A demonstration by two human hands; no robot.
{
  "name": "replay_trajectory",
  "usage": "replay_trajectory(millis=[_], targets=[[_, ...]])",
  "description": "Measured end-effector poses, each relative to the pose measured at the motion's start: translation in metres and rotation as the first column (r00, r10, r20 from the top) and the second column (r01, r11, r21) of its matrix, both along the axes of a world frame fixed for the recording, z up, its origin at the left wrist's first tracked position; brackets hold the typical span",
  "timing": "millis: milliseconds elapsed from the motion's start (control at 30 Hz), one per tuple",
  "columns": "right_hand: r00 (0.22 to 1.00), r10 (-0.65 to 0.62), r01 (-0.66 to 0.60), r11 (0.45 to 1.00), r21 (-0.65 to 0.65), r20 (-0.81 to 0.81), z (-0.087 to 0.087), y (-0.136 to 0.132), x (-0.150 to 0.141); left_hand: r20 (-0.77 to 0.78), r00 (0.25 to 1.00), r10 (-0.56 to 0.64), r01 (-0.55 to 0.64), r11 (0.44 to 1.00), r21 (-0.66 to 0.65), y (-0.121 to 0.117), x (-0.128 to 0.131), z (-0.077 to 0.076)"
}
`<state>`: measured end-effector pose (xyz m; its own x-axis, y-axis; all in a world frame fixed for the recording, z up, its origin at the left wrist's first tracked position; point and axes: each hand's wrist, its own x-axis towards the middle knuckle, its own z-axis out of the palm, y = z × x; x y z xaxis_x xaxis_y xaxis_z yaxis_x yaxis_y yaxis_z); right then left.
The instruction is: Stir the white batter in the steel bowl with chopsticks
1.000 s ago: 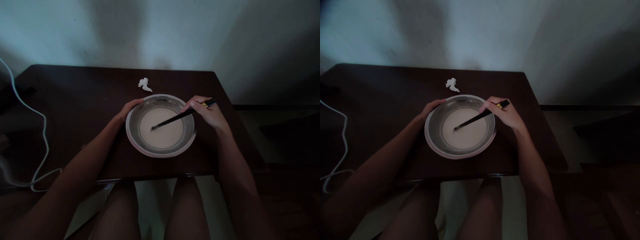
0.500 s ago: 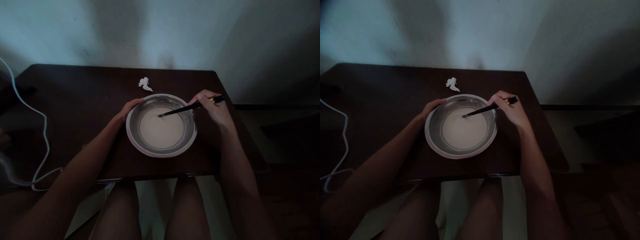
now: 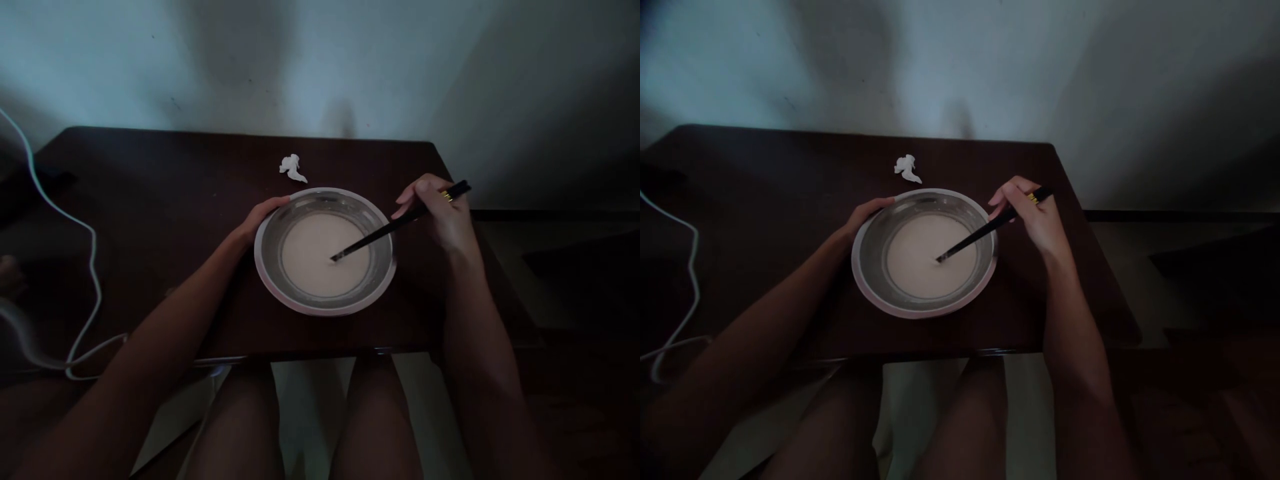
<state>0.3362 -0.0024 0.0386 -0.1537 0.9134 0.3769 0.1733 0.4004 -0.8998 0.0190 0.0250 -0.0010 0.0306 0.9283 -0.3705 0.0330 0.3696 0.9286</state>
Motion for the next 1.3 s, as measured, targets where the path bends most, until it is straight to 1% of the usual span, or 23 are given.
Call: replay_trajectory(millis=[100, 133, 167, 233, 300, 333, 367, 400, 500, 533, 600, 667, 700, 767, 833, 867, 900, 933, 1000, 1067, 1133, 1233, 1300], targets=[[0.991, 0.126, -0.125, 0.992, -0.019, 0.050, 0.000, -0.001, -0.004, 0.047, 0.997, 0.061, -0.055, 0.992, -0.112, 0.000, 0.002, 0.002], [0.985, 0.152, -0.152, 0.988, -0.012, 0.077, 0.000, 0.000, -0.005, 0.053, 0.996, 0.068, -0.061, 0.990, -0.124, 0.000, 0.002, 0.003], [0.983, 0.154, -0.155, 0.988, 0.002, 0.098, 0.000, 0.000, -0.006, 0.058, 0.996, 0.071, -0.064, 0.990, -0.123, 0.000, 0.003, 0.003], [0.993, 0.085, -0.088, 0.996, 0.032, 0.088, 0.000, 0.001, -0.006, 0.076, 0.994, 0.081, -0.073, 0.992, -0.104, -0.001, 0.004, 0.005], [1.000, -0.008, 0.007, 0.999, 0.036, 0.018, 0.000, 0.002, -0.004, 0.099, 0.990, 0.105, -0.094, 0.990, -0.108, -0.003, 0.004, 0.008], [0.999, -0.030, 0.030, 0.999, 0.026, -0.014, 0.000, 0.002, -0.004, 0.111, 0.987, 0.117, -0.104, 0.987, -0.122, -0.003, 0.004, 0.009], [0.999, -0.027, 0.027, 1.000, 0.011, -0.032, 0.000, 0.001, -0.004, 0.120, 0.984, 0.128, -0.111, 0.984, -0.138, -0.004, 0.005, 0.010], [0.999, 0.003, -0.003, 1.000, -0.002, -0.033, -0.001, 0.001, -0.004, 0.128, 0.982, 0.136, -0.116, 0.981, -0.154, -0.005, 0.005, 0.011], [0.991, 0.130, -0.130, 0.991, -0.005, 0.044, 0.000, 0.000, -0.007, 0.138, 0.982, 0.132, -0.108, 0.980, -0.169, -0.005, 0.006, 0.013], [0.988, 0.141, -0.142, 0.990, 0.008, 0.069, 0.000, 0.000, -0.007, 0.132, 0.983, 0.129, -0.107, 0.980, -0.167, -0.005, 0.007, 0.013], [0.993, 0.088, -0.091, 0.995, 0.033, 0.077, 0.001, 0.000, -0.006, 0.111, 0.986, 0.123, -0.105, 0.983, -0.152, -0.005, 0.007, 0.013], [1.000, 0.018, -0.019, 0.999, 0.035, 0.019, 0.001, 0.000, -0.004, 0.096, 0.989, 0.113, -0.100, 0.986, -0.134, -0.005, 0.006, 0.012], [1.000, 0.012, -0.012, 1.000, 0.023, -0.012, 0.001, 0.000, -0.003, 0.096, 0.990, 0.106, -0.093, 0.987, -0.127, -0.005, 0.006, 0.011], [0.997, 0.072, -0.072, 0.997, 0.002, -0.032, 0.000, 0.000, -0.003, 0.113, 0.989, 0.091, -0.078, 0.990, -0.116, -0.005, 0.006, 0.011], [0.986, 0.161, -0.161, 0.987, -0.003, 0.028, -0.001, -0.001, -0.004, 0.143, 0.986, 0.087, -0.072, 0.992, -0.104, -0.006, 0.006, 0.011], [0.982, 0.178, -0.179, 0.984, 0.005, 0.067, -0.002, 0.000, -0.004, 0.160, 0.983, 0.084, -0.069, 0.992, -0.102, -0.006, 0.006, 0.011], [0.981, 0.169, -0.172, 0.985, 0.022, 0.097, -0.002, 0.000, -0.004, 0.174, 0.981, 0.083, -0.065, 0.992, -0.105, -0.006, 0.006, 0.011], [0.985, 0.134, -0.139, 0.989, 0.043, 0.106, -0.002, 0.000, -0.004, 0.182, 0.980, 0.080, -0.060, 0.992, -0.114, -0.006, 0.006, 0.010], [0.998, 0.034, -0.038, 0.997, 0.064, 0.056, -0.001, 0.000, -0.002, 0.182, 0.981, 0.069, -0.046, 0.991, -0.127, -0.005, 0.004, 0.007], [1.000, -0.016, 0.016, 0.999, 0.043, -0.011, 0.000, 0.000, -0.001, 0.169, 0.984, 0.057, -0.036, 0.992, -0.122, -0.003, 0.001, 0.002], [1.000, 0.024, -0.024, 1.000, 0.020, -0.018, 0.001, -0.001, -0.001, 0.168, 0.985, 0.050, -0.034, 0.995, -0.098, -0.001, -0.002, -0.002], [0.991, 0.114, -0.117, 0.993, 0.031, 0.075, 0.001, -0.001, -0.004, 0.150, 0.987, 0.051, -0.037, 0.995, -0.091, 0.000, -0.004, -0.004], [0.990, 0.084, -0.090, 0.995, 0.052, 0.114, 0.001, -0.001, -0.004, 0.132, 0.990, 0.048, -0.037, 0.996, -0.082, -0.001, -0.003, -0.002]])
